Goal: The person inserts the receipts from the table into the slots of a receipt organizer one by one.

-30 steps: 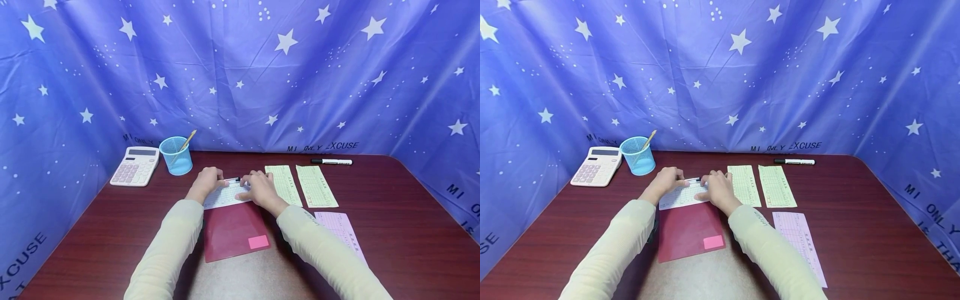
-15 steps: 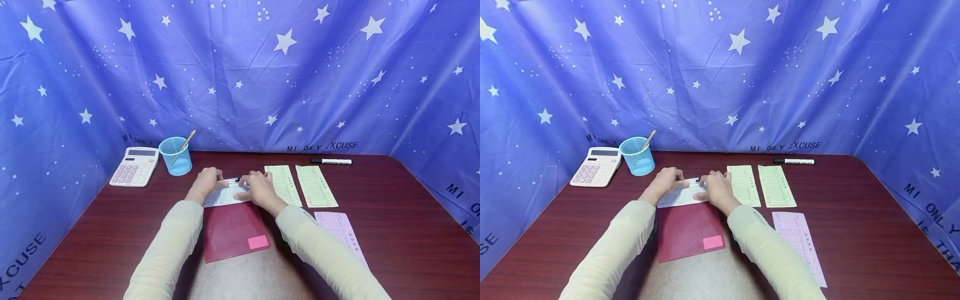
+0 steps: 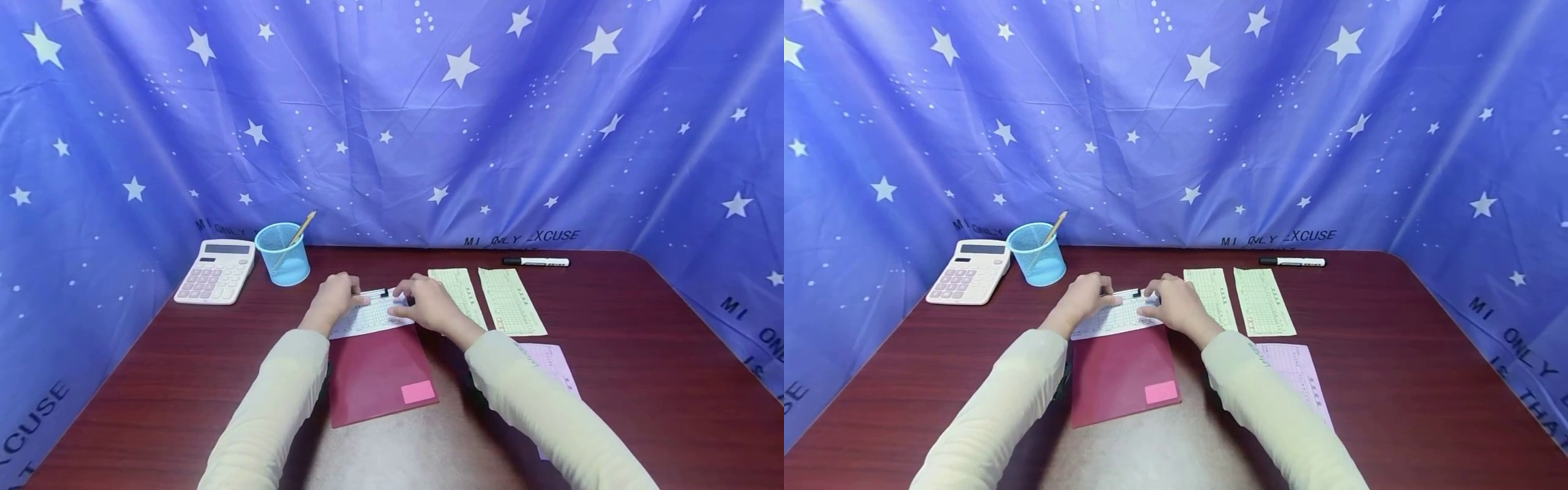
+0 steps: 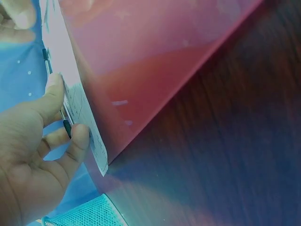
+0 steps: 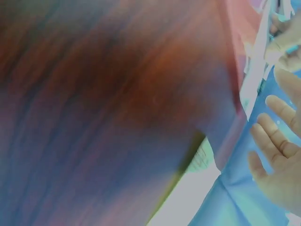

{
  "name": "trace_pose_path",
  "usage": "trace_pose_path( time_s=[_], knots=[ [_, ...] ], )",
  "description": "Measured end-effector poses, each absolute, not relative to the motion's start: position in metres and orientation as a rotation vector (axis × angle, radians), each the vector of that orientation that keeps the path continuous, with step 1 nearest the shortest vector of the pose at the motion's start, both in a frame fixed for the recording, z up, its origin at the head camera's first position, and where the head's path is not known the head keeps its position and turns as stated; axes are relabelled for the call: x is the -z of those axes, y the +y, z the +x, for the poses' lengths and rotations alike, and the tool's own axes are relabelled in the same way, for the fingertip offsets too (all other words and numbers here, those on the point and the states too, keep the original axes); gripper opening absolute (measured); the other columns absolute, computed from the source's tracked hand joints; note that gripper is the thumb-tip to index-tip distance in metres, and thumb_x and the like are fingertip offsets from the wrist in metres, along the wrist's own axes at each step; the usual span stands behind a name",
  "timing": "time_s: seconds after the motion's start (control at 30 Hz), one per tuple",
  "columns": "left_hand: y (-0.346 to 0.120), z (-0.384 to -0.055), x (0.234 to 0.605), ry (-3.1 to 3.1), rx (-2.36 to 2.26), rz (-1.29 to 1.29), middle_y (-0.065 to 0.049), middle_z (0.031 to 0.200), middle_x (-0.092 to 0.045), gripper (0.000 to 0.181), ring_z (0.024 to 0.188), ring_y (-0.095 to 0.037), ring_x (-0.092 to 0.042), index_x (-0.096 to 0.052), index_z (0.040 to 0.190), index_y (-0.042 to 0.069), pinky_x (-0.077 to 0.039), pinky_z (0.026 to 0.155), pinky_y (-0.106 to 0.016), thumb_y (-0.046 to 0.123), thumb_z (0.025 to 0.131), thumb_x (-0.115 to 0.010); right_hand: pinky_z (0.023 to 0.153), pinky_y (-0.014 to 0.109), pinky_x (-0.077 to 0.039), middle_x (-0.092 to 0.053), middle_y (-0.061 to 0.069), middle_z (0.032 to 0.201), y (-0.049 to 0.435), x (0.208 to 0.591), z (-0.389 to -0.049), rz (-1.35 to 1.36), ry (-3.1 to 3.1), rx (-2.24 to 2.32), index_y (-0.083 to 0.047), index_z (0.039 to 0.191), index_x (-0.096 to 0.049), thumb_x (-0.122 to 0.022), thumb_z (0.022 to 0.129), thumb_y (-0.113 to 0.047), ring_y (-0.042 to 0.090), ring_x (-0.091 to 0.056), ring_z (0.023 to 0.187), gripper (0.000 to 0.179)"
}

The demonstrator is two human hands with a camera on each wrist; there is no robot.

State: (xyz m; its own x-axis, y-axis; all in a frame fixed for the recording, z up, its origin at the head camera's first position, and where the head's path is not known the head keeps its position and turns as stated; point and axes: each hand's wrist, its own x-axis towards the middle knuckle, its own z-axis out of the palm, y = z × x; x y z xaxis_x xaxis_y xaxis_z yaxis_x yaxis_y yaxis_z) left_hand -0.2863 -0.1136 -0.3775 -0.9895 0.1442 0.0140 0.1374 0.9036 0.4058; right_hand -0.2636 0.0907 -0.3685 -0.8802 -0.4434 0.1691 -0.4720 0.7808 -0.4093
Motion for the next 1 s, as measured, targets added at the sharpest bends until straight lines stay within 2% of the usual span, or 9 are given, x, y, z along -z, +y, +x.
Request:
trace_pose_path(
  time_s=[0.1,0.23,0.43,0.83,1.0],
  knots=[
    [-0.114,-0.285,0.376,3.05,-0.643,0.235,-0.008,0.089,-0.061,0.023,0.085,-0.027,-0.06,-0.069,0.085,0.007,-0.05,0.084,-0.042,0.027,0.089,-0.081,0.085,0.042,-0.052,-0.065,0.01,0.098,0.101,0.363,-0.263,0.753,-2.881,-0.837,-0.006,0.109,-0.074,-0.08,0.088,-0.025,0.025,-0.066,0.091,0.029],
    [-0.114,-0.282,0.376,3.056,-0.649,0.253,-0.008,0.089,-0.06,0.024,0.084,-0.027,-0.059,-0.068,0.083,0.007,-0.05,0.084,-0.043,0.026,0.089,-0.08,0.088,0.043,-0.052,-0.071,0.008,0.098,0.118,0.355,-0.259,0.752,-2.871,-0.975,-0.005,0.109,-0.074,-0.079,0.089,-0.019,0.026,-0.068,0.093,0.025],
    [-0.113,-0.284,0.378,3.059,-0.645,0.273,-0.009,0.089,-0.06,0.024,0.086,-0.028,-0.059,-0.068,0.084,0.006,-0.05,0.085,-0.043,0.026,0.088,-0.081,0.085,0.04,-0.052,-0.072,0.004,0.1,0.146,0.344,-0.247,0.688,-2.874,-1.191,-0.005,0.112,-0.074,-0.077,0.09,-0.02,0.023,-0.067,0.095,0.027],
    [-0.114,-0.285,0.379,3.058,-0.649,0.249,-0.01,0.093,-0.062,0.025,0.088,-0.029,-0.059,-0.068,0.088,0.005,-0.049,0.086,-0.044,0.026,0.089,-0.081,0.086,0.037,-0.052,-0.071,0.007,0.111,0.215,0.322,-0.208,0.578,-2.841,-1.427,-0.005,0.124,-0.069,-0.073,0.094,-0.025,0.02,-0.065,0.101,0.035],
    [-0.114,-0.283,0.377,3.063,-0.631,0.249,-0.01,0.094,-0.061,0.025,0.089,-0.029,-0.059,-0.068,0.089,0.004,-0.049,0.087,-0.044,0.026,0.089,-0.08,0.084,0.03,-0.053,-0.071,0.009,0.113,0.245,0.321,-0.188,0.499,-2.823,-1.474,-0.002,0.128,-0.066,-0.073,0.095,-0.023,0.016,-0.066,0.1,0.039]
  ],
)
